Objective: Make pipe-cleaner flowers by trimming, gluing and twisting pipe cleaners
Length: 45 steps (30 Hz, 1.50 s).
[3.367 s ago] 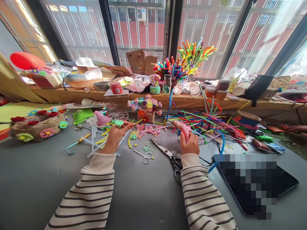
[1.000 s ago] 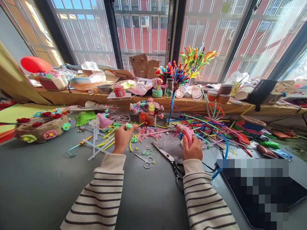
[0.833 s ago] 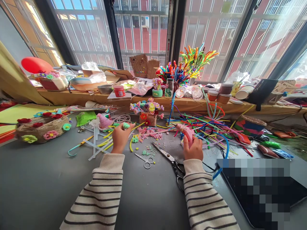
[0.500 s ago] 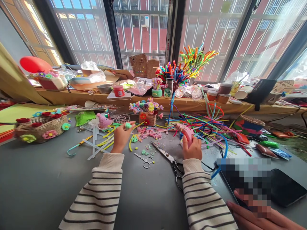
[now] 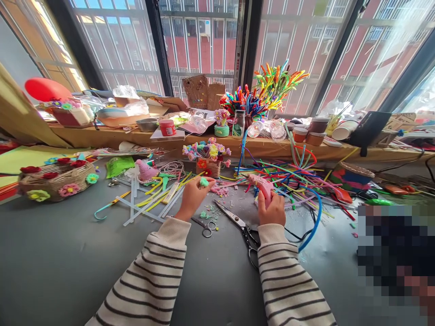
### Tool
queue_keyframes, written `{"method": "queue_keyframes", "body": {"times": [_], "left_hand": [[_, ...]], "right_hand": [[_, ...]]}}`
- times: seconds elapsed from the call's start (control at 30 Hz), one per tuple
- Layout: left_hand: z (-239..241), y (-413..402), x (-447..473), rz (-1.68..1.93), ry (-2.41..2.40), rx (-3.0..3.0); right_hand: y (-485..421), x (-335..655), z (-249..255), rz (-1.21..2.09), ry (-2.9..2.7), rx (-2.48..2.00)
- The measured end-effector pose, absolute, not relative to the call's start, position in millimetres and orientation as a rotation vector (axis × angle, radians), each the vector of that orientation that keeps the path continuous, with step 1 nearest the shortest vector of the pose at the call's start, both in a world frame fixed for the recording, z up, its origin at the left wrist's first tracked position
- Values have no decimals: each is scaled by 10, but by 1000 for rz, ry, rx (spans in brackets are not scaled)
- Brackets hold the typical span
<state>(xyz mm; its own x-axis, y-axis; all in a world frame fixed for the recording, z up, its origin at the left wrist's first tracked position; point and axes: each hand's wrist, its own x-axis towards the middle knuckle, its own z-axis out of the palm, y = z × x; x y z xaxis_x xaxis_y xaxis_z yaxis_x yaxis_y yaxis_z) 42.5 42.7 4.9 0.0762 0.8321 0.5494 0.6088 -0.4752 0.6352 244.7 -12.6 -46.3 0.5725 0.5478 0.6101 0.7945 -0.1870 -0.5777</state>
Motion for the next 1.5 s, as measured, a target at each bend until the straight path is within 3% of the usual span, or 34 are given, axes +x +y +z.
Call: {"method": "queue_keyframes", "body": {"times": [0.57,1.27,1.5], "left_hand": [[-24,388,1034,976,1630,2102],[130,417,157,822,2073,2129],[96,449,196,955,1796,2263]], "right_hand": [[-169,2386,-376,-314,-1105,-1887],[-132,2442,-467,-356,-1075,-1869],[-110,2482,-516,-368,-1158,-1816]]}}
